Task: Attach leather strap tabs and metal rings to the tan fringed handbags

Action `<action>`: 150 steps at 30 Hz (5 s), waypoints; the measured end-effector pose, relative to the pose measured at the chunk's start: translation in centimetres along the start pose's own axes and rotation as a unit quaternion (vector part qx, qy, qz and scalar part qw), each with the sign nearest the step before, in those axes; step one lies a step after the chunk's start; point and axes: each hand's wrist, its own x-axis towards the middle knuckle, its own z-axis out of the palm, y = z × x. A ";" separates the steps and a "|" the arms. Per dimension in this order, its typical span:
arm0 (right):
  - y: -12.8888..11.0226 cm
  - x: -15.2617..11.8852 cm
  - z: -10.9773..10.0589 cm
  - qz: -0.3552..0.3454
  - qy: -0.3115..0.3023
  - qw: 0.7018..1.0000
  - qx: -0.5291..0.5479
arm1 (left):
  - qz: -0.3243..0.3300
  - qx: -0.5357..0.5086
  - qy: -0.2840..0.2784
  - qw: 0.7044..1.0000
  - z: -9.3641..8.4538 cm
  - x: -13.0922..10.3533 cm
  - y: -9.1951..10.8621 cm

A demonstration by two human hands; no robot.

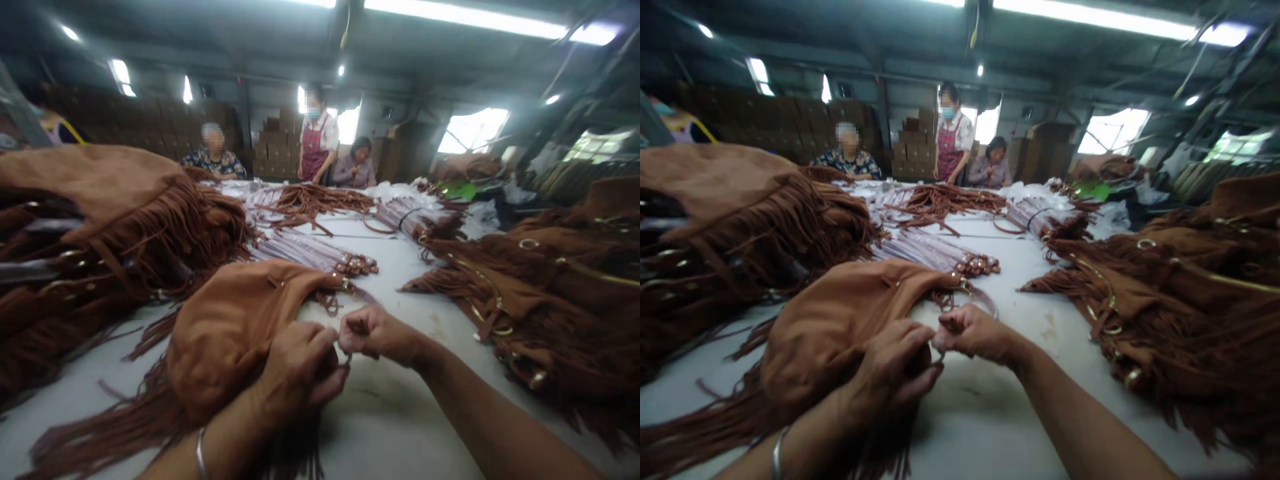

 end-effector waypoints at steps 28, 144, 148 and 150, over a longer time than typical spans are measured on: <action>5.6 -0.6 -1.8 -0.001 -0.040 0.995 0.091 | -0.020 0.015 -0.055 0.998 1.1 0.5 -0.5; 5.0 -1.0 -0.6 0.001 -0.088 0.978 0.190 | 0.083 0.067 -0.189 0.976 -0.1 0.0 -0.4; 5.2 -1.4 -0.7 -0.004 -0.153 0.969 0.191 | 0.108 0.072 -0.189 0.973 0.0 -0.4 -0.6; 5.0 -1.6 -0.6 -0.007 -0.145 0.974 0.171 | 0.118 0.069 -0.174 0.975 -0.2 -0.5 -0.9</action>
